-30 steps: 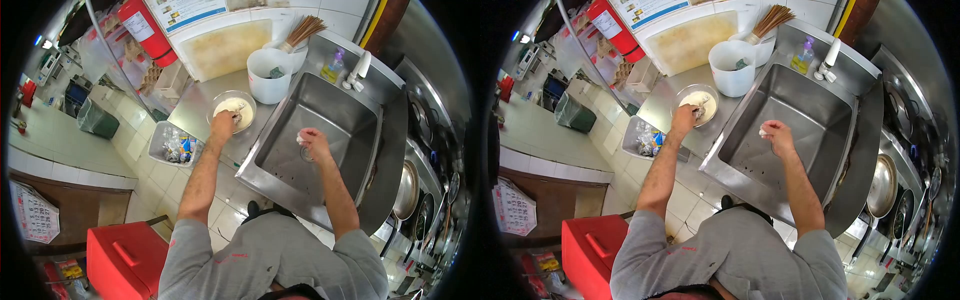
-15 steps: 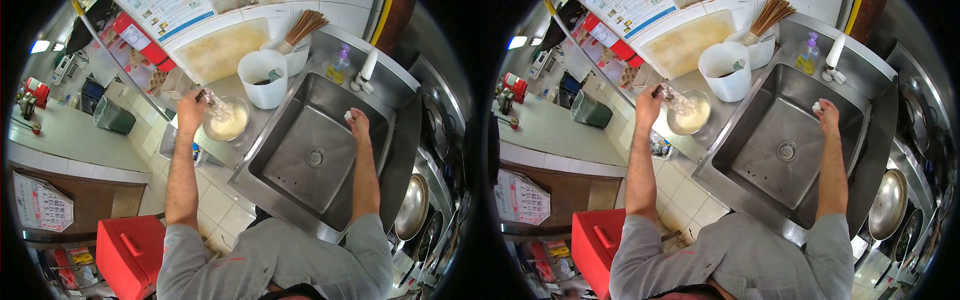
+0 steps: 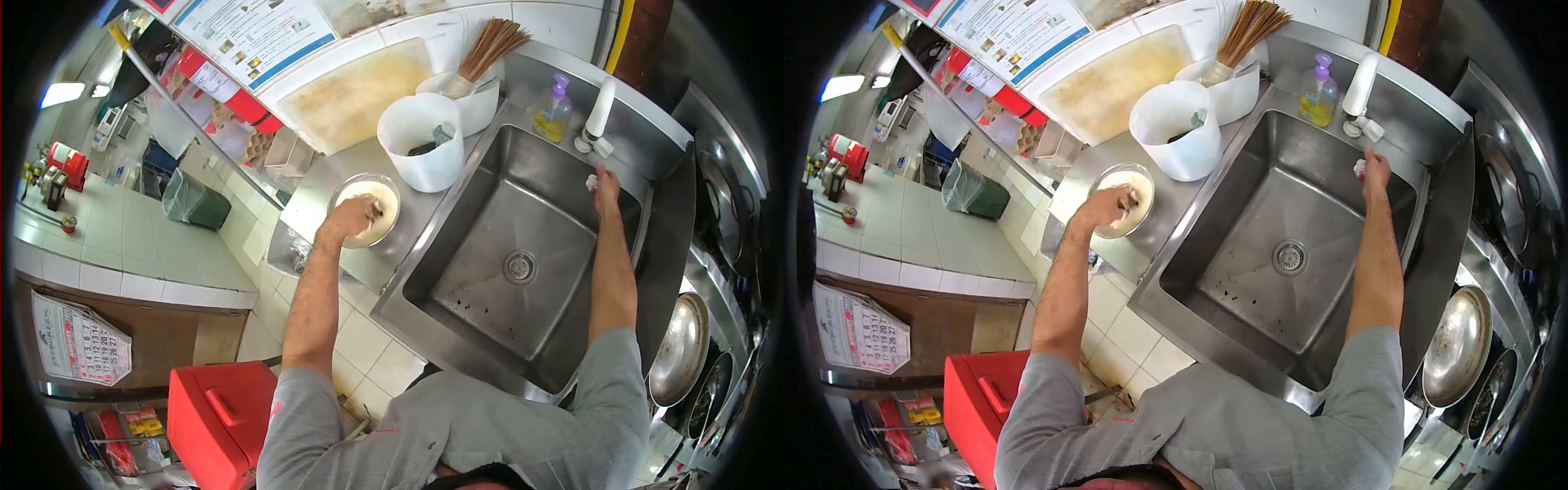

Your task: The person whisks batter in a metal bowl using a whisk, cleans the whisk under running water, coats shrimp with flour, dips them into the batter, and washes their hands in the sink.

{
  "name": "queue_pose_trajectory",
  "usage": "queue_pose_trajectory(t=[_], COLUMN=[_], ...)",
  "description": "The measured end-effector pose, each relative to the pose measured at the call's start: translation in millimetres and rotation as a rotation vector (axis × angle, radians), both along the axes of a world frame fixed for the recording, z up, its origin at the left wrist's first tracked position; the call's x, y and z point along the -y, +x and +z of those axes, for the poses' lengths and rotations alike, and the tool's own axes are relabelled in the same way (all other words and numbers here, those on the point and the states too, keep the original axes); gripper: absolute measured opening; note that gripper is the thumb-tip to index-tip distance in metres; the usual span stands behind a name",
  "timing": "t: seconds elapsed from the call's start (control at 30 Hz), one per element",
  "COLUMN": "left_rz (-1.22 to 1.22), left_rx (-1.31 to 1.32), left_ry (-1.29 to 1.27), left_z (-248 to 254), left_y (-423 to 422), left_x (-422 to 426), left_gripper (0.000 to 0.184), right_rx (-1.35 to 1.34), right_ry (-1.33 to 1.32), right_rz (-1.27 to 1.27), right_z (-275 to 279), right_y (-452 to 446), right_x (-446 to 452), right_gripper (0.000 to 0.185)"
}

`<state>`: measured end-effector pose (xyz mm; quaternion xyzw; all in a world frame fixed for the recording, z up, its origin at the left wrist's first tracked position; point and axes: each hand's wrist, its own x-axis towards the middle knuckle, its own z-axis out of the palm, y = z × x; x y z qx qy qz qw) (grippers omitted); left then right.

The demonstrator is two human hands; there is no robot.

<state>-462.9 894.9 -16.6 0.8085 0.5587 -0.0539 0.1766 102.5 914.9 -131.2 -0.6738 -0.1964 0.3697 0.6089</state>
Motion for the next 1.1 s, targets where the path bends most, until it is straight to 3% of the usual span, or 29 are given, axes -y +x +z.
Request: queue_pose_trajectory(t=[0.07,0.13,0.17,0.23,0.27,0.33,0.4,0.43,0.47,0.6,0.67,0.73,0.9,1.0,1.03,1.1], left_rz=[-0.064,0.178,0.174,0.184,0.17,0.288,0.176,0.092,-0.009,-0.301,-0.263,-0.205,0.045,0.189,0.258,0.316], left_rx=[-0.068,0.184,0.26,0.214,0.217,0.469,0.632,0.672,0.881,0.821,0.955,1.051,1.339,1.466,1.456,1.447], left_ry=[-0.031,-0.028,0.085,0.332,0.333,0.281,0.081,0.032,-0.143,-0.327,-0.508,-0.576,-0.727,-0.777,-0.728,-0.684], left_z=[8,40,45,63,73,88,67,63,43,-3,-18,-23,-39,-52,-58,-71], left_y=[-3,-7,-12,-2,10,58,97,126,147,238,280,317,379,397,401,410], left_x=[2,5,3,4,7,21,23,32,32,19,5,-7,-21,-25,-28,-29], left_gripper=[0.057,0.055,0.059,0.053,0.053,0.046,0.042,0.041,0.04,0.041,0.038,0.035,0.024,0.016,0.014,0.012], right_rx=[0.071,0.149,0.146,0.041,0.041,-0.042,-0.119,-0.254,-0.276,-0.361,-0.415,0.009,0.074,0.179,0.181,-0.142], right_ry=[-0.038,-0.032,-0.037,0.019,0.021,-0.013,-0.038,0.043,0.044,0.164,0.189,0.209,0.174,0.124,0.124,0.242], right_rz=[-0.006,0.024,0.021,0.077,0.062,0.094,0.107,0.174,0.157,0.196,0.188,0.178,0.174,-0.073,-0.08,-0.317], right_z=[2,8,7,6,5,12,-16,-5,14,9,6,8,11,19,20,18], right_y=[7,9,11,17,18,21,43,38,30,42,47,45,39,17,-1,-34], right_x=[-7,-10,-12,-19,-22,-22,-41,-36,-30,-44,-43,-39,-35,-32,-30,-23], right_gripper=[0.047,0.055,0.055,0.061,0.061,0.063,0.064,0.062,0.059,0.046,0.044,0.044,0.048,0.05,0.05,0.042])
